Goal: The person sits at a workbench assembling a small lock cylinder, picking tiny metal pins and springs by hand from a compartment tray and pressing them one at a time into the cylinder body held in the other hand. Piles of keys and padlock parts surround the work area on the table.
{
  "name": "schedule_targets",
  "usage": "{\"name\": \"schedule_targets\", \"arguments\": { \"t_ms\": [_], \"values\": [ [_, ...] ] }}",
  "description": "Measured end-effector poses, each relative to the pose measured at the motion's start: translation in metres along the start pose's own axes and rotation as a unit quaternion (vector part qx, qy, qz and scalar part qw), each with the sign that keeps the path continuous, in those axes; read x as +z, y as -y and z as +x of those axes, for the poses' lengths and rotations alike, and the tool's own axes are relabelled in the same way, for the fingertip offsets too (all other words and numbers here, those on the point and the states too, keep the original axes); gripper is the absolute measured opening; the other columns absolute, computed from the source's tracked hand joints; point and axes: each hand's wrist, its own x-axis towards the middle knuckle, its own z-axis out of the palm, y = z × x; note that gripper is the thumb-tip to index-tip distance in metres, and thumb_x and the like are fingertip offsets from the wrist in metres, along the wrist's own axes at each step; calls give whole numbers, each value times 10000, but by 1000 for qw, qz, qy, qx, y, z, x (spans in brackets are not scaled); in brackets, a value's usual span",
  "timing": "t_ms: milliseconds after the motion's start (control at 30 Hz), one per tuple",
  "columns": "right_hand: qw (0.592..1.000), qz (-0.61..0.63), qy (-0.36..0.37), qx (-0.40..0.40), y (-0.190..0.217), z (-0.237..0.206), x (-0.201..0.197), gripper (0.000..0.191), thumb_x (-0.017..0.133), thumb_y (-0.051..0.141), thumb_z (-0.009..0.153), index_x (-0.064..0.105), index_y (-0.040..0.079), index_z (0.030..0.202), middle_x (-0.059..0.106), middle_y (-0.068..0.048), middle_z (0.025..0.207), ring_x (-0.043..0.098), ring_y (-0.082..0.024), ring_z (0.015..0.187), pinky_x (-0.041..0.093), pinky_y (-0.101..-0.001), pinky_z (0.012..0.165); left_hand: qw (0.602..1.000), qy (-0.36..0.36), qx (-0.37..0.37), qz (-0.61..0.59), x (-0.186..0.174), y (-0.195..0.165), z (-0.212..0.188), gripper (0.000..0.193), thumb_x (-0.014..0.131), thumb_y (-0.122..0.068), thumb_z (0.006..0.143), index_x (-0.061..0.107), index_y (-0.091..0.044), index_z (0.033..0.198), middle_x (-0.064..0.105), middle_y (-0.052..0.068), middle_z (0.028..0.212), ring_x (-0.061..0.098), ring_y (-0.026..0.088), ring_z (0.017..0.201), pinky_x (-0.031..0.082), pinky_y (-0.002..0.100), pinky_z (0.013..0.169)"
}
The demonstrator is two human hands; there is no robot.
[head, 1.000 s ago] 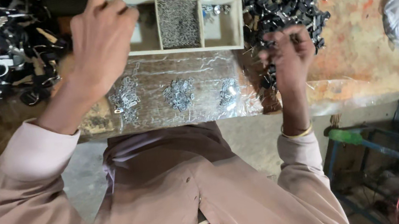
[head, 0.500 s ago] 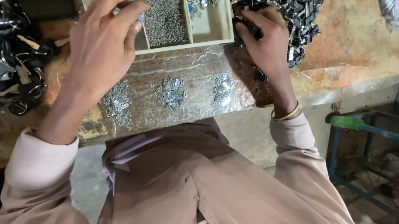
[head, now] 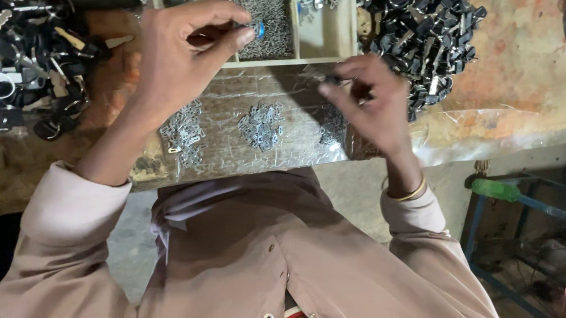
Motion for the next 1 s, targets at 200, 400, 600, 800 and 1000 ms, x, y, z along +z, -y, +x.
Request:
{"name": "schedule_targets", "arguments": {
  "t_ms": [200, 400, 600, 800, 1000],
  "values": [
    [979, -169, -1, -115, 32, 3, 17, 233, 865, 128, 900, 749, 69, 1093, 717, -107, 1019, 693, -202, 743, 539, -305, 639, 994, -2, -35, -99, 3, 3, -1, 224, 809, -13, 1025, 728, 15, 1232, 783, 99, 1074, 737, 97, 937, 630, 235, 825],
    [985, -137, -23, -106, 41, 27, 15, 134, 846, 83, 951, 783, 56, 1066, 646, -62, 938, 662, -198, 735, 500, -312, 623, 998, 5, -6, -61, 3, 3, 0, 252, 813, 6, 991, 734, 16, 1230, 788, 113, 1042, 751, 118, 931, 642, 249, 839],
    [972, -157, 35, -172, 31, 85, 34, 141, 879, 120, 917, 788, 68, 1012, 612, -68, 890, 629, -225, 736, 465, -351, 614, 998, -8, 9, -68, 1, 2, 0, 262, 811, 6, 990, 725, 6, 1238, 781, 121, 1095, 766, 142, 977, 663, 276, 881],
    [978, -108, 53, -172, 29, 107, 35, 132, 862, 81, 923, 775, 59, 1020, 653, -75, 950, 671, -253, 906, 517, -389, 783, 996, -28, -31, -73, 2, 0, 1, 240, 816, -7, 976, 735, -1, 1202, 794, 117, 1103, 767, 133, 979, 665, 271, 861],
    [984, -23, 70, -160, 25, 117, 33, 147, 821, 4, 953, 767, 30, 1087, 694, -100, 1047, 677, -254, 982, 520, -357, 842, 994, -35, -75, -74, 2, 1, 4, 236, 830, -31, 951, 736, 8, 1164, 794, 119, 1082, 774, 131, 962, 657, 268, 845]
  ]
}}
